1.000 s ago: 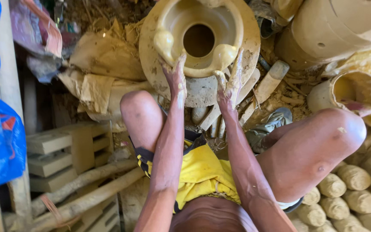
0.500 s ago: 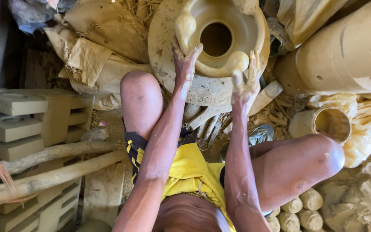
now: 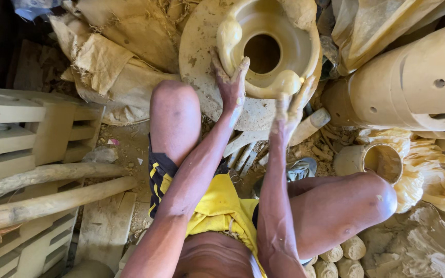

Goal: The person shapes and finishes a clay vessel by hand and with a scraper.

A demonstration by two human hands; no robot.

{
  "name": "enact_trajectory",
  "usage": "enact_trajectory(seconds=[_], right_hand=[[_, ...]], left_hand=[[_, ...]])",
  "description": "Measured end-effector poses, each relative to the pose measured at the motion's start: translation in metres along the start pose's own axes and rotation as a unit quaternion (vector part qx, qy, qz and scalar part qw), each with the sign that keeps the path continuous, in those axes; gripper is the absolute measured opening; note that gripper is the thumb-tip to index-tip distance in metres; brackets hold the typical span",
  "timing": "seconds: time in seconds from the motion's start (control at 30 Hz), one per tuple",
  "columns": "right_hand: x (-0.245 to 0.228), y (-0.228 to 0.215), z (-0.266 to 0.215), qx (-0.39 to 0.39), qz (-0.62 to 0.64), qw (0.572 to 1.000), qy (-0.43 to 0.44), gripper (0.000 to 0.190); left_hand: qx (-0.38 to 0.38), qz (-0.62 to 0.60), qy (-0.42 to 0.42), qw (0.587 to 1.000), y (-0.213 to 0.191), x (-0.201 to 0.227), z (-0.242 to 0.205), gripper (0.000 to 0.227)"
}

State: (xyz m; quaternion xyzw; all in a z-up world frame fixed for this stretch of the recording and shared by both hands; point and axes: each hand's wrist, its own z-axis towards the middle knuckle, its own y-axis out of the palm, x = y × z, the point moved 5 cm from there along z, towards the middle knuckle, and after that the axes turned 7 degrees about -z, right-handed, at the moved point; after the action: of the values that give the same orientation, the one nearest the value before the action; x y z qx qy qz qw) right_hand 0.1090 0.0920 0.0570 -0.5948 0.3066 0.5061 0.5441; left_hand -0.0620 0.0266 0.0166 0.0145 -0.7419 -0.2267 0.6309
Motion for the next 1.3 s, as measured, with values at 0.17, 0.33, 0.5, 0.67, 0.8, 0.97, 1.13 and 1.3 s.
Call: enact_trajectory(seconds=[0.17, 0.33, 0.5, 0.67, 0.8, 0.97, 1.13, 1.3], right_hand=[[-0.006, -0.001, -0.003, -0.004, -0.059, 0.996, -0.071, 0.083], [0.019, 0.001, 0.017, -0.028, 0.318, 0.941, 0.111, 0.091], [0.046, 0.010, 0.012, -0.044, 0.278, 0.952, 0.119, 0.086], [0.053, 0.010, 0.009, 0.003, 0.248, 0.957, 0.152, 0.083], [0.052, 0.009, 0.015, 0.013, 0.275, 0.942, 0.190, 0.083], [0.054, 0.031, -0.002, -0.038, 0.249, 0.963, 0.100, 0.101], [0.058, 0.039, -0.015, -0.014, 0.258, 0.958, 0.124, 0.106], [0.087, 0.033, -0.009, 0.031, 0.215, 0.930, 0.296, 0.099]], left_hand=[[0.016, -0.048, 0.003, 0.999, 0.000, -0.008, 0.002, 0.098], [-0.005, -0.071, -0.025, 0.997, -0.007, -0.021, 0.012, 0.086], [-0.048, -0.168, -0.059, 0.983, -0.014, -0.044, 0.035, 0.084], [-0.039, -0.124, -0.034, 0.991, -0.012, -0.015, 0.031, 0.082], [0.025, -0.057, -0.014, 0.998, 0.001, 0.015, 0.000, 0.090], [0.035, -0.023, -0.008, 0.999, -0.001, 0.005, 0.010, 0.087], [0.023, -0.148, -0.048, 0.988, -0.013, -0.040, 0.034, 0.058], [-0.002, -0.145, 0.004, 0.989, -0.016, -0.025, 0.036, 0.053]])
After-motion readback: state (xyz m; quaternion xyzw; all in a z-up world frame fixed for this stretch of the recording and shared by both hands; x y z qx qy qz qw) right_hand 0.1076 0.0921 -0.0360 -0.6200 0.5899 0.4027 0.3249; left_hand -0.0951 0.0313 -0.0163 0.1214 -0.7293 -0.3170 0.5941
